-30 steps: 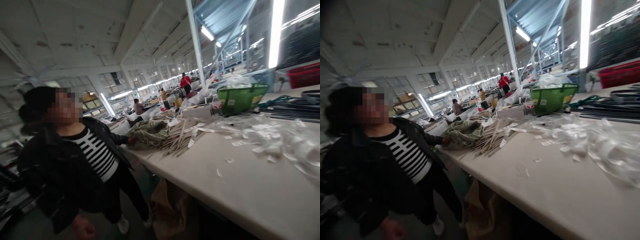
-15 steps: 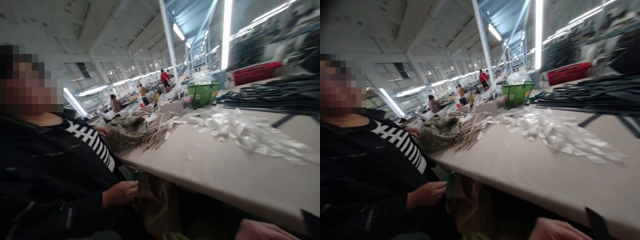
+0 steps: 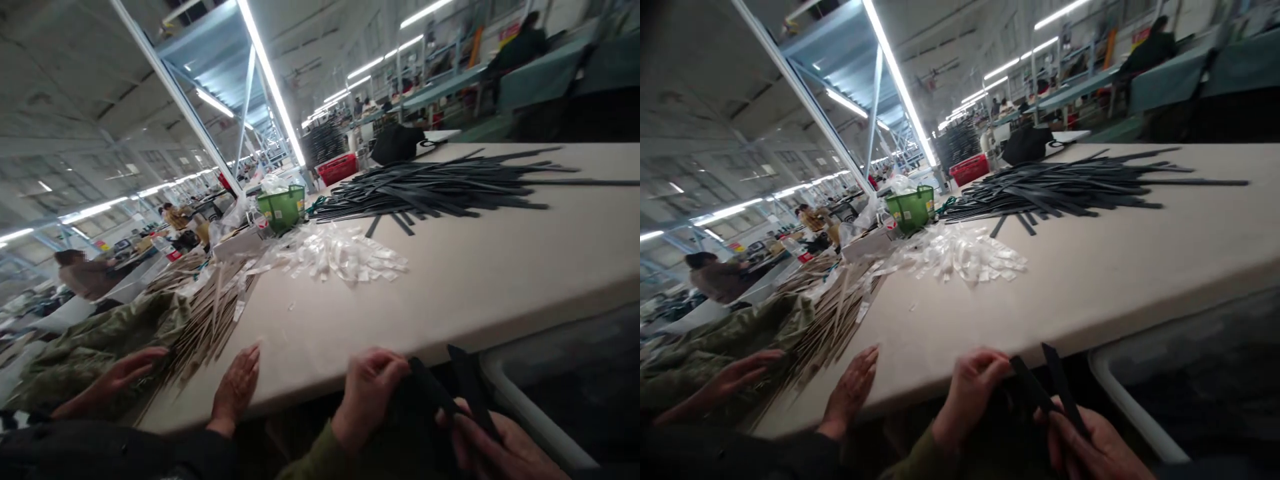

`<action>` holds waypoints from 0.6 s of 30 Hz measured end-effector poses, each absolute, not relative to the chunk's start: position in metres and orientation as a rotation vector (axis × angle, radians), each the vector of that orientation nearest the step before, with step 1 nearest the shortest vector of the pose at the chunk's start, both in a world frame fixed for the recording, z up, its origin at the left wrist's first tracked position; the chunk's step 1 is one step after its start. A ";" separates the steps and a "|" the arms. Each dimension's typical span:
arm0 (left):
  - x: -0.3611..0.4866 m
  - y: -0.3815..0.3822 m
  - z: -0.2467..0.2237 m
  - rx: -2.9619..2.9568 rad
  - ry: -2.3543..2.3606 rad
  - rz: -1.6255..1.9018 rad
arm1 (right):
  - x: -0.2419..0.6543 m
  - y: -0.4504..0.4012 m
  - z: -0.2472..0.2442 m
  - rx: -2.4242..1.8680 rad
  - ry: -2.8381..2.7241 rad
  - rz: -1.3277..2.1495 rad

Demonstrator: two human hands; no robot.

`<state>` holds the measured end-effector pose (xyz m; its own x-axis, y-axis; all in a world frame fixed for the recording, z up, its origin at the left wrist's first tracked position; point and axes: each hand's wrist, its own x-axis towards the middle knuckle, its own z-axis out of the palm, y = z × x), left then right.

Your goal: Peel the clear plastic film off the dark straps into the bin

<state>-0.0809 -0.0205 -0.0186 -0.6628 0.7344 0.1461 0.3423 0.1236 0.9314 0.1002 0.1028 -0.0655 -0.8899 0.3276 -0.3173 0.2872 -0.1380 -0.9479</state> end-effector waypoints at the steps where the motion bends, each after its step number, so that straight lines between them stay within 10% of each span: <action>1: -0.098 -0.010 -0.014 1.101 2.173 1.508 | 0.099 0.106 -0.066 -0.764 -1.981 2.219; 7: -0.201 0.061 0.006 1.105 2.887 1.013 | 0.092 0.119 -0.089 -0.816 -1.783 2.174; 18: -0.199 0.053 0.005 1.090 2.818 1.433 | 0.092 0.116 -0.096 -0.793 -1.913 2.100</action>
<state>-0.1993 0.0531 0.0050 -0.7691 0.4574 0.4464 0.6302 0.4262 0.6490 0.0922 0.1163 -0.0956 -0.8383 0.4818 -0.2551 0.2093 -0.1477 -0.9666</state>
